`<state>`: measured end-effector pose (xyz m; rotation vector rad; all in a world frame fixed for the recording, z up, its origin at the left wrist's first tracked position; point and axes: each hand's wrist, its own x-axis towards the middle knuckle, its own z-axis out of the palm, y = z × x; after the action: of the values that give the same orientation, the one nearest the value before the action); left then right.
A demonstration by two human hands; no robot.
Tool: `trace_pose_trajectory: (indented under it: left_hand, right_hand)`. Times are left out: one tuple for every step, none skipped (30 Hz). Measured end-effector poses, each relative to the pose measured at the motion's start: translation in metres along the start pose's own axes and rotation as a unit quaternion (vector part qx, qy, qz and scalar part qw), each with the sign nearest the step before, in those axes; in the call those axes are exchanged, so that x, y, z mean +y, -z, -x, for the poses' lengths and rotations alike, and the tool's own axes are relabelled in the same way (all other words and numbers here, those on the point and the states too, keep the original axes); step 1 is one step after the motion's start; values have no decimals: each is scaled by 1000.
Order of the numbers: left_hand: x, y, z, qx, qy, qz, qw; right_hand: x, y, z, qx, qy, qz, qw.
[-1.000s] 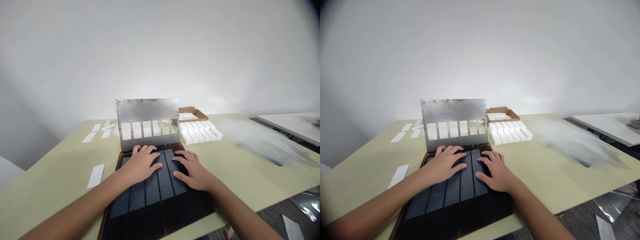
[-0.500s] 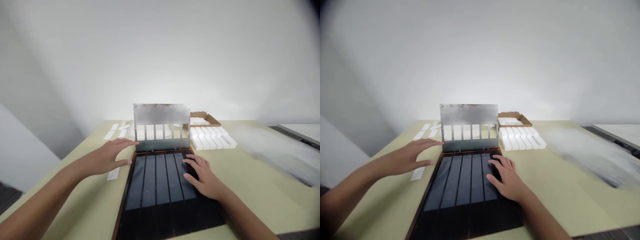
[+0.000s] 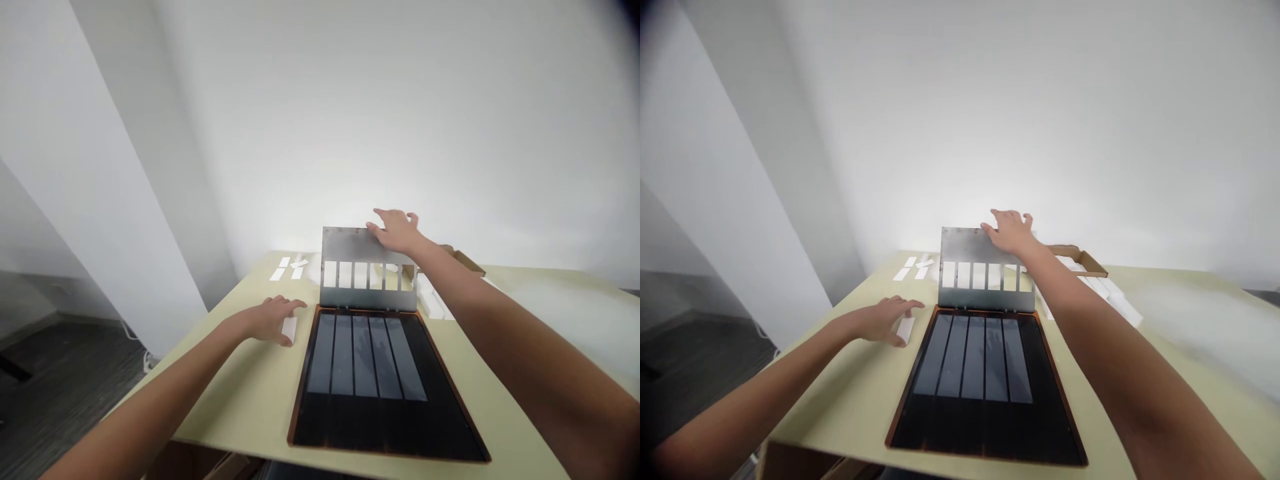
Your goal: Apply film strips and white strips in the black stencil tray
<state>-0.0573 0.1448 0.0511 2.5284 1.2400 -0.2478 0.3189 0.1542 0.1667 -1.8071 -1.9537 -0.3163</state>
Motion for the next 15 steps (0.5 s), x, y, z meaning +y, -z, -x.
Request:
trace_pose_trajectory:
  left_hand:
    - [2,0,-1,3,2,0,1000]
    - [4,-1,-2,7,3,3,1000]
    - [6,-2,-2,12,3,8,1000]
    - [8,-4,-1,20,3,16,1000]
    - [9,-5,1,29,2,28,999]
    - [9,-5,4,39,-1,43,998]
    - [8,-5,8,52,-3,62,997]
    - [6,-5,13,66,-8,85,994]
    - [3,-4,19,82,-13,111,990]
    - [-2,-3,24,100,-20,142,985]
    - [-9,-2,29,116,-28,175,977]
    - [-16,-1,32,132,-37,211,968]
    - [-24,-2,32,148,-44,250,956]
    - [-33,-4,30,162,-49,292,941]
    - [-41,-7,26,178,-52,337,923]
  right_hand:
    - [-4,0,-12,-21,-6,9,1000]
    - [-6,-1,-19,-42,-8,17,999]
    - [-9,-3,-23,-61,-6,24,998]
    - [-10,-4,-23,-75,-1,31,997]
    - [-10,-5,-21,-85,7,37,996]
    - [-9,-4,-17,-91,15,42,995]
    - [-8,-2,-12,-94,24,46,994]
    - [-5,2,-6,-93,34,49,994]
    - [-3,7,0,-90,44,51,994]
    - [-1,13,6,-84,54,53,994]
    - [1,19,13,-75,65,53,994]
    - [2,25,19,-64,75,53,994]
    - [2,29,26,-50,85,52,994]
    - [2,32,32,-35,94,51,994]
    - [2,33,37,-20,100,50,993]
